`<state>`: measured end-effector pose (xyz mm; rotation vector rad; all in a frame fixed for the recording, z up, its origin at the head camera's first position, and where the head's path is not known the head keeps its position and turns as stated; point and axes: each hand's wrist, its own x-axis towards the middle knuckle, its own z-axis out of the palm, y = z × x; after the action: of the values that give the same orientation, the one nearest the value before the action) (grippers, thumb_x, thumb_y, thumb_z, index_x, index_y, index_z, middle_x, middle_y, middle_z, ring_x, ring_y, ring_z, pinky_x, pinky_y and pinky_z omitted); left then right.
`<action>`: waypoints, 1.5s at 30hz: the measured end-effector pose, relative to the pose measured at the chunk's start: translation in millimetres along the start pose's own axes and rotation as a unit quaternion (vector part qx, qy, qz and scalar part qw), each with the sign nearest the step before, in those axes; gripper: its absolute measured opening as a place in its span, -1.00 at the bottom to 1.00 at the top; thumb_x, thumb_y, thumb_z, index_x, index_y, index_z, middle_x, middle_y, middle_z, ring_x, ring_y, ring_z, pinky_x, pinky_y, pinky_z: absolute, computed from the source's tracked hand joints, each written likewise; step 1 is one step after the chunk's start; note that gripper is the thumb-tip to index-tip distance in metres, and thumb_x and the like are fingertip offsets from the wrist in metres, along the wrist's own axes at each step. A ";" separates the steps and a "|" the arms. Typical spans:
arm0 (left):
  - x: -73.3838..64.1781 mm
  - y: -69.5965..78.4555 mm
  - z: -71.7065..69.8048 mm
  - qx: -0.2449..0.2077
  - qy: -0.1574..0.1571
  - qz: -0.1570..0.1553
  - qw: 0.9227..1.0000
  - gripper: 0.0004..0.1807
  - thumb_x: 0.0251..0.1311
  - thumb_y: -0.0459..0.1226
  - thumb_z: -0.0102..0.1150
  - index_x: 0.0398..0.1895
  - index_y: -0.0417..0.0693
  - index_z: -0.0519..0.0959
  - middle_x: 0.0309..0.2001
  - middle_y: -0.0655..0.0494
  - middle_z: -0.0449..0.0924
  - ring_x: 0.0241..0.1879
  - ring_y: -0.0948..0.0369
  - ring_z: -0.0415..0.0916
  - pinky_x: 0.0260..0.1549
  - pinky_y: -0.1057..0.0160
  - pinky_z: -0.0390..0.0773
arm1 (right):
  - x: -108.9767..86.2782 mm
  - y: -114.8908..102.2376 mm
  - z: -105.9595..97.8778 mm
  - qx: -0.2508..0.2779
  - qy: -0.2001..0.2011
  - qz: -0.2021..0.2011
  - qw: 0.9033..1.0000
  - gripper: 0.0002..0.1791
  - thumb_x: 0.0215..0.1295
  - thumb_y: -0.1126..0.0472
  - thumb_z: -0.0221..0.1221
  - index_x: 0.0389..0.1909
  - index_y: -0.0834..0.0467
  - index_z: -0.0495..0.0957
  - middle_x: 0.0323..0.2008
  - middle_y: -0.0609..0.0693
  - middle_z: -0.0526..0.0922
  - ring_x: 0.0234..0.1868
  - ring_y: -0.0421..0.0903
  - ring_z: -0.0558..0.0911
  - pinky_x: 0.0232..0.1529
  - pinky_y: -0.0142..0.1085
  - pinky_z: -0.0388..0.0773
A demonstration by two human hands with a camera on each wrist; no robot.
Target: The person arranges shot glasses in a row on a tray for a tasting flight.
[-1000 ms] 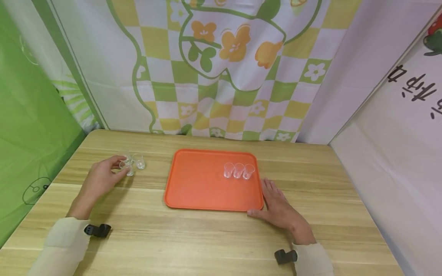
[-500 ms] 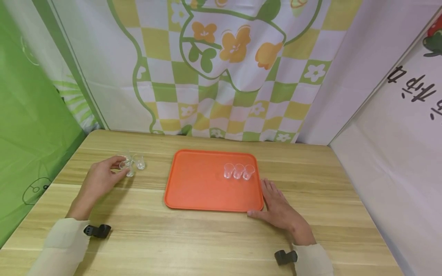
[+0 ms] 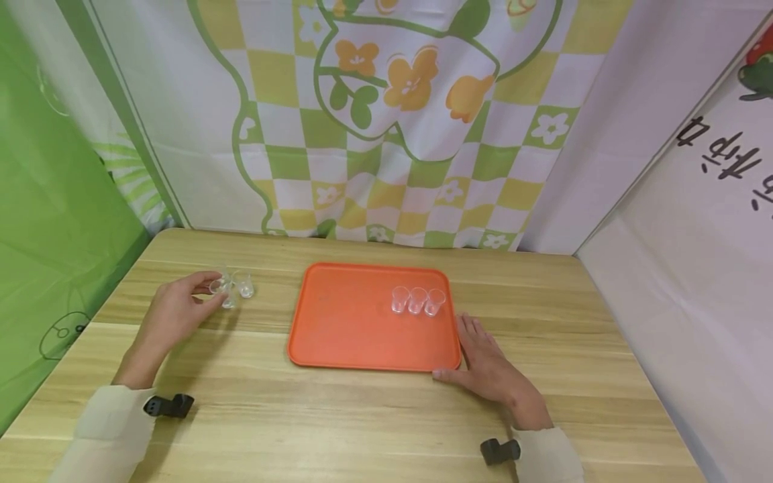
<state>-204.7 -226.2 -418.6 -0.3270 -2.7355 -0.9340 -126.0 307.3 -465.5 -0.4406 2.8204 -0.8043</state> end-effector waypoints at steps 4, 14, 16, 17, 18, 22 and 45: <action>0.7 3.8 -1.1 -0.003 0.002 0.007 1.000 -0.56 0.32 -0.31 0.34 0.18 -0.38 0.57 -0.05 -0.36 0.68 -0.23 -0.21 0.72 -0.17 -0.20 0.66 | 0.3 -0.1 0.0 0.000 0.000 0.001 1.000 0.26 0.29 -0.28 0.33 0.62 0.36 -0.18 0.59 0.40 -0.19 0.58 0.37 -0.18 0.46 0.36 -0.18; 0.8 13.9 -0.6 -0.016 0.007 0.021 1.000 -0.58 0.30 -0.34 0.34 0.17 -0.37 0.60 -0.06 -0.31 0.70 -0.17 -0.18 0.70 -0.19 -0.14 0.69 | 0.3 1.8 1.1 -0.001 0.000 0.000 1.000 0.25 0.30 -0.29 0.31 0.63 0.34 -0.19 0.60 0.39 -0.20 0.58 0.36 -0.18 0.46 0.36 -0.18; 0.9 16.5 0.1 -0.017 0.006 0.027 0.999 -0.59 0.30 -0.35 0.35 0.16 -0.38 0.60 -0.05 -0.30 0.70 -0.14 -0.17 0.69 -0.19 -0.13 0.70 | 0.2 1.7 1.1 0.000 0.000 0.000 1.000 0.25 0.30 -0.29 0.32 0.63 0.35 -0.19 0.60 0.39 -0.20 0.58 0.36 -0.18 0.46 0.36 -0.18; 1.0 17.9 0.5 -0.016 0.005 0.029 0.999 -0.59 0.30 -0.35 0.35 0.17 -0.38 0.60 -0.04 -0.29 0.70 -0.13 -0.17 0.69 -0.18 -0.13 0.70 | 0.0 1.6 1.0 0.001 0.000 0.000 1.000 0.26 0.29 -0.29 0.32 0.62 0.35 -0.19 0.60 0.39 -0.20 0.58 0.37 -0.18 0.46 0.37 -0.18; 1.4 19.4 0.9 -0.014 0.003 0.032 0.999 -0.58 0.30 -0.34 0.35 0.17 -0.38 0.60 -0.03 -0.28 0.70 -0.12 -0.16 0.69 -0.17 -0.12 0.69 | -0.1 1.4 0.9 0.002 0.000 0.001 1.000 0.26 0.29 -0.28 0.32 0.62 0.35 -0.19 0.60 0.40 -0.20 0.58 0.37 -0.18 0.46 0.37 -0.18; 3.7 25.4 2.7 -0.014 -0.005 0.036 0.999 -0.59 0.31 -0.33 0.33 0.17 -0.37 0.60 -0.01 -0.26 0.70 -0.10 -0.15 0.68 -0.13 -0.13 0.68 | -0.3 0.5 0.4 0.002 0.001 0.001 1.000 0.26 0.29 -0.28 0.32 0.62 0.36 -0.19 0.59 0.40 -0.20 0.58 0.37 -0.17 0.46 0.36 -0.18; 15.0 48.6 29.3 -0.038 -0.020 0.068 0.997 -0.59 0.29 -0.29 0.37 0.14 -0.33 0.63 -0.06 -0.19 0.72 -0.12 -0.07 0.70 -0.14 -0.06 0.69 | 0.4 1.9 1.4 0.002 0.001 -0.004 1.000 0.25 0.30 -0.28 0.32 0.63 0.33 -0.19 0.60 0.38 -0.21 0.58 0.36 -0.18 0.47 0.35 -0.18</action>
<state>-209.4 -168.5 -409.2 -0.5438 -2.6782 -1.0076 -126.5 308.0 -467.8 -0.4503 2.8211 -0.8118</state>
